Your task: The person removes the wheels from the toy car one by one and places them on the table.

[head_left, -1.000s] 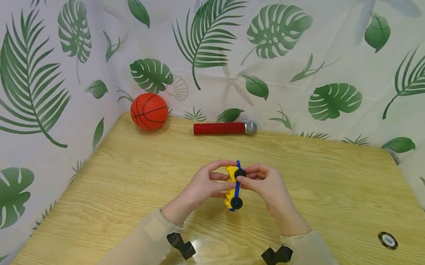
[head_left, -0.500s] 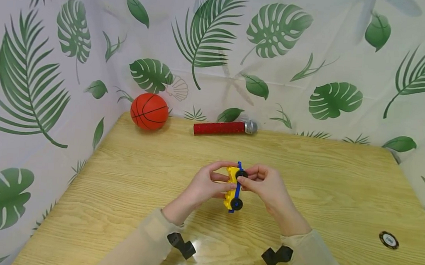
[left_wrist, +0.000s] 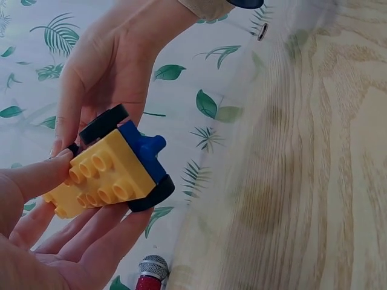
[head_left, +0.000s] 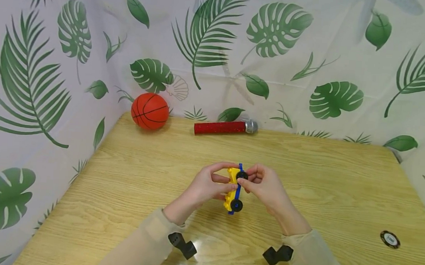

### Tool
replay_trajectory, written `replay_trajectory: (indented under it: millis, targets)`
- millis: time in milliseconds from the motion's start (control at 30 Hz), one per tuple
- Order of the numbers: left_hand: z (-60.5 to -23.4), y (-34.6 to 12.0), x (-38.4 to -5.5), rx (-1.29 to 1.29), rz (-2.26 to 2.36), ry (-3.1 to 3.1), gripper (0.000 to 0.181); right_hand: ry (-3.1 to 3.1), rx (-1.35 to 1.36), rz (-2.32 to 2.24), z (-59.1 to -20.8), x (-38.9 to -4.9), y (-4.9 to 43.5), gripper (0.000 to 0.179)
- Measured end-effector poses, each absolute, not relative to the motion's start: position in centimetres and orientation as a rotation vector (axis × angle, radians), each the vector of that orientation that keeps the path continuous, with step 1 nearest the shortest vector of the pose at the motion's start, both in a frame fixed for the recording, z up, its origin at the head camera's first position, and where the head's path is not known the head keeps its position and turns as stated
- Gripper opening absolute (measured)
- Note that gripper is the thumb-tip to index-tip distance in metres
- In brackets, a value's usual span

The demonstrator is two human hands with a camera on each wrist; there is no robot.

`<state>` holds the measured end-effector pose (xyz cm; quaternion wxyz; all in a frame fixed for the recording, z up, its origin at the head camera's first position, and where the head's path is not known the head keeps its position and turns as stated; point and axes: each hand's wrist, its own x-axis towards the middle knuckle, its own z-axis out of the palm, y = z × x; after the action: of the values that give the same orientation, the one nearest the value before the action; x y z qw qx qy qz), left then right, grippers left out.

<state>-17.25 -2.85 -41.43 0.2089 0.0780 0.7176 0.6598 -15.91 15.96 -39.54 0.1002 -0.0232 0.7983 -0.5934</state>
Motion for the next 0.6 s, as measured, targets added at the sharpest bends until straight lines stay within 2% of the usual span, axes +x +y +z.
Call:
replay_trajectory:
  millis: [300,600]
  targets:
    - [-41.3,-2.8,-17.1,0.231,1.828,1.983,0.048,2.328,-0.084,-1.695,-39.4,-16.1,16.6,0.022]
    - [-41.3,-2.6,-17.1,0.265,1.855,1.949,0.049,2.350,-0.211,-1.652,-39.6,-16.2,17.2,0.025]
